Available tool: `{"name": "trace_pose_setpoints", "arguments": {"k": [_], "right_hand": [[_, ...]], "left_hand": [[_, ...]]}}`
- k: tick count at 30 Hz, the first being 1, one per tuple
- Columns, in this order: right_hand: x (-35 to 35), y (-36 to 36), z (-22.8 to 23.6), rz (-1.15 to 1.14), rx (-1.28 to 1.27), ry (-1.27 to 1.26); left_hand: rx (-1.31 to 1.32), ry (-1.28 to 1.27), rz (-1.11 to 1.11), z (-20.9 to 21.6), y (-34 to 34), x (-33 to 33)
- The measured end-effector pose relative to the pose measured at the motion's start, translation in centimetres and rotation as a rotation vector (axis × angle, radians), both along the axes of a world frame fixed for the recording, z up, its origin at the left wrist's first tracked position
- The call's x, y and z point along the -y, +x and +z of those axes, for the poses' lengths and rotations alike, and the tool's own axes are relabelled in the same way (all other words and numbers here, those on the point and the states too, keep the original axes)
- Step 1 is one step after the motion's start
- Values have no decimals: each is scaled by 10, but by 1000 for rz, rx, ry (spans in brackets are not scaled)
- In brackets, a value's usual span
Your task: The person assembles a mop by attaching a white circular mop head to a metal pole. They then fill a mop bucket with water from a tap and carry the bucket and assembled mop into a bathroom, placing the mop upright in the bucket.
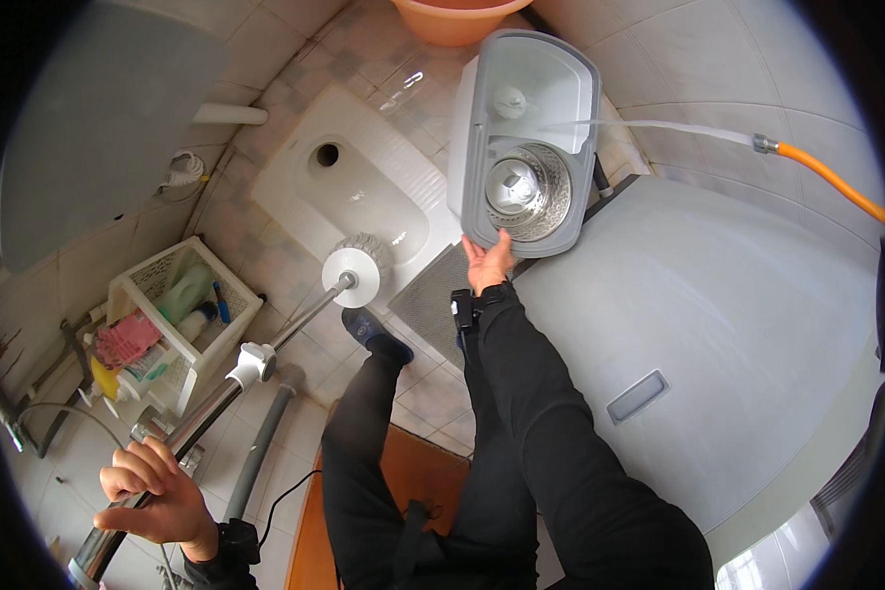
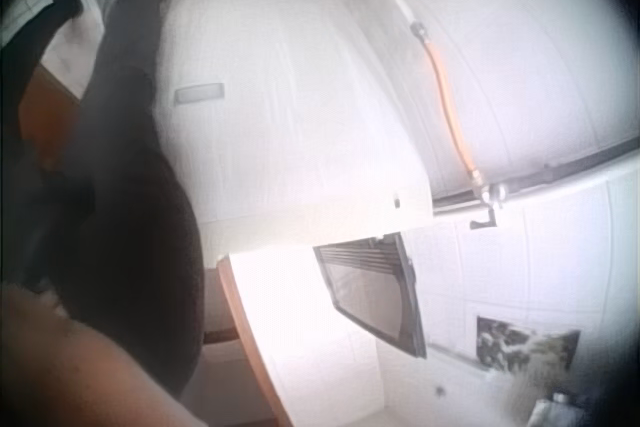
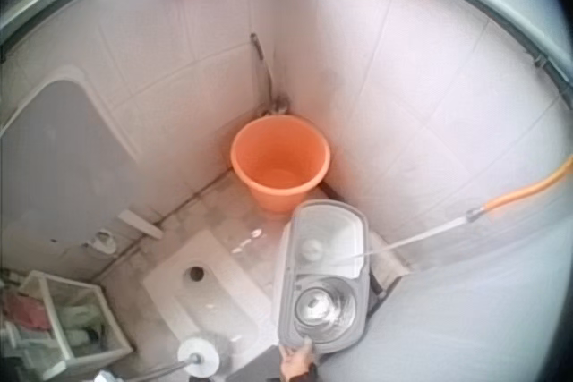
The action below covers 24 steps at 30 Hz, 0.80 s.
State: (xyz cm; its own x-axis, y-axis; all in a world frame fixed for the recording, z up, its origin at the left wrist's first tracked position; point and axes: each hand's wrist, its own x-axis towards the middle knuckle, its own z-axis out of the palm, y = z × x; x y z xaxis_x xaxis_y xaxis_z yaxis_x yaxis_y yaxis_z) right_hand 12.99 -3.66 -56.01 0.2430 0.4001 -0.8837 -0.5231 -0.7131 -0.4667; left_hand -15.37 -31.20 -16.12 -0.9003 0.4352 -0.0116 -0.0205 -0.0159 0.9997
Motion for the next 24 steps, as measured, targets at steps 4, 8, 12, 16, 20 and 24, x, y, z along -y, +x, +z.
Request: {"name": "trace_pose_setpoints", "arguments": {"k": [4, 8, 12, 16, 20, 24], "right_hand": [[18, -12, -17, 25, -37, -71], [2, 20, -27, 125, -9, -133], [-28, 68, -23, 272, 163, -182], [-46, 94, -12, 365, 210, -145], [-39, 99, -1, 456, 200, -120], [-38, 106, 3, 554, 303, -13]], "left_hand": [[-14, 33, -37, 0, -2, 2], [-42, -21, -31, -1, -5, 1], [-53, -34, -28, -2, -10, -2], [-52, -30, -42, -6, -14, -4], [-41, -25, -44, -9, -19, -7], [-44, -24, -60, -7, -24, -10]]}}
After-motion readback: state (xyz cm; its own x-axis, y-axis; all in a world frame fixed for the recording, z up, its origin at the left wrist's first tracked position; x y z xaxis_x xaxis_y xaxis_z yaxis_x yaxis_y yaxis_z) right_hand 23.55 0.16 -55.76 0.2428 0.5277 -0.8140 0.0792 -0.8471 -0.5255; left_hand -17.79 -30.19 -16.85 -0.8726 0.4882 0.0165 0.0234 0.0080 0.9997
